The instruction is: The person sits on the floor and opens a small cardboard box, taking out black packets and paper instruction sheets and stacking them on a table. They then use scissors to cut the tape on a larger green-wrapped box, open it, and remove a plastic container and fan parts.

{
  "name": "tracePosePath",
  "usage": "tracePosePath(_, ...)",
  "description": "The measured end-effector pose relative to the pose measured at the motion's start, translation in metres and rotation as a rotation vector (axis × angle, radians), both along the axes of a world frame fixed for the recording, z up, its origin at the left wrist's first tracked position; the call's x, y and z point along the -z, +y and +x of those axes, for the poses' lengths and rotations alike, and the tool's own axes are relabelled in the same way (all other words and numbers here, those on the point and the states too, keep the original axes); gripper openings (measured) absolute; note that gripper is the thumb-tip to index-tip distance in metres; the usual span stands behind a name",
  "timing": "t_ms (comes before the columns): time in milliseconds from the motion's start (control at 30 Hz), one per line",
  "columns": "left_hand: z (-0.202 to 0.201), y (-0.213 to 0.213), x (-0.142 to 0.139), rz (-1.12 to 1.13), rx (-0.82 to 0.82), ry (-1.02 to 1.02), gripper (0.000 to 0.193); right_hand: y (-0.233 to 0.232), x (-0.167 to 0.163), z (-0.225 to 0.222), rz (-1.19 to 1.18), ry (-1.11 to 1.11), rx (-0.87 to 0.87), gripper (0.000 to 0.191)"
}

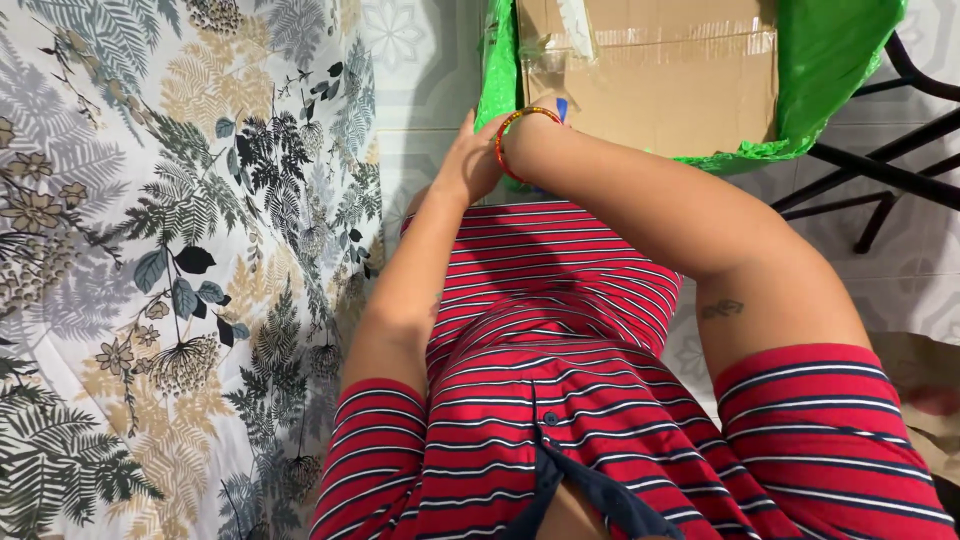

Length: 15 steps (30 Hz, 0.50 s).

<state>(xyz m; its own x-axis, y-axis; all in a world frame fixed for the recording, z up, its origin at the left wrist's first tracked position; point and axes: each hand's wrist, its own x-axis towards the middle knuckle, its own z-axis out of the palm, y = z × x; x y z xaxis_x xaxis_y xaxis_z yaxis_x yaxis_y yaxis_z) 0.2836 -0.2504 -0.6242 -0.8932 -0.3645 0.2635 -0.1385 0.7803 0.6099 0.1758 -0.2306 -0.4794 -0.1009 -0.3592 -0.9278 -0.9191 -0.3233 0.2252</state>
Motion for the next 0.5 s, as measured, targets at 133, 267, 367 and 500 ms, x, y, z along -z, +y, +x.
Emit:
tracePosePath(133,0.003,0.002,-0.008,-0.083,0.017,-0.147,0.033,-0.005,0.007,-0.009,-0.002,-0.001,-0.014,0.039)
tracePosePath(267,0.007,0.002,-0.013,0.016,0.008,-0.070,0.032,-0.003,0.016,-0.013,0.001,0.004,-0.024,0.036)
tracePosePath(367,0.007,0.001,-0.013,0.116,0.011,-0.052,0.042,0.003,0.030,-0.005,-0.004,0.008,-0.038,0.034)
tracePosePath(500,0.007,0.001,-0.011,0.199,-0.012,-0.015,0.036,0.008,0.051,0.002,-0.014,0.028,-0.046,0.031)
